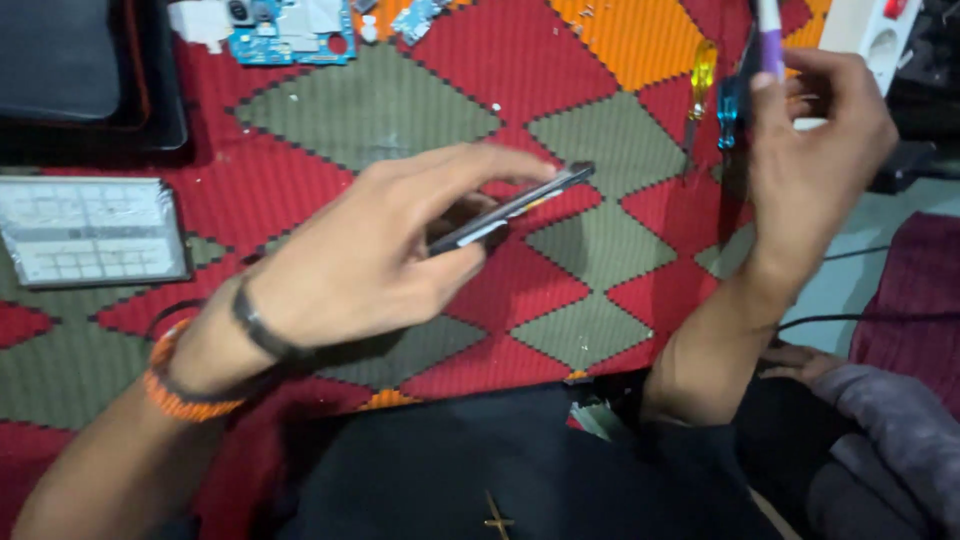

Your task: Cleaning a smartphone chassis with a brush and using a screwdriver to work on internal components during a repair process.

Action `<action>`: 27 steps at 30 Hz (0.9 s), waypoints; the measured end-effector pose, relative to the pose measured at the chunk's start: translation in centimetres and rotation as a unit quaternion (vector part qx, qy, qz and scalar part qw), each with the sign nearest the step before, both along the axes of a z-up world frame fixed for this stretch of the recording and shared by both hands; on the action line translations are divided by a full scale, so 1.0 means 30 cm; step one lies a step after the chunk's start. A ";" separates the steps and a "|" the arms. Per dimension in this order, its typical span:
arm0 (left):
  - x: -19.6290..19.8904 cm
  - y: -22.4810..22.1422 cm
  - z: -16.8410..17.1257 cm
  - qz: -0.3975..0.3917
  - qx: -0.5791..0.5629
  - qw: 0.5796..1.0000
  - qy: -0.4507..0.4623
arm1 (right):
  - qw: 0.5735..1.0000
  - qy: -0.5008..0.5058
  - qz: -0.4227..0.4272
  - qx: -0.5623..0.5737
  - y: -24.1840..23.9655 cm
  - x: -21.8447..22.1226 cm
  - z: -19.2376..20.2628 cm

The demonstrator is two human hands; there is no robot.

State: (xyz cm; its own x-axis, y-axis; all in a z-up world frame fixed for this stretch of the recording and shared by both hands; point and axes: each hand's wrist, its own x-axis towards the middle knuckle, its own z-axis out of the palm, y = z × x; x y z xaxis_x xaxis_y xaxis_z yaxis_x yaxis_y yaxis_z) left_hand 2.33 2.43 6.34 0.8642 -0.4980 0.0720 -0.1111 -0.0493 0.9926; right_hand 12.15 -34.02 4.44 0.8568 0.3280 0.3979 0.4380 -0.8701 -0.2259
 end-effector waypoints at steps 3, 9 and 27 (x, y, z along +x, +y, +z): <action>-0.012 0.015 0.043 0.004 0.081 0.992 -0.100 | 0.999 0.041 -0.006 0.023 -0.016 0.013 -0.019; -0.059 0.002 0.076 0.003 0.292 0.945 -0.147 | 1.000 0.025 0.001 0.011 -0.019 -0.024 0.052; -0.036 0.011 -0.024 -0.013 0.482 0.842 -0.242 | 0.961 0.270 -0.028 0.062 -0.054 -0.101 0.056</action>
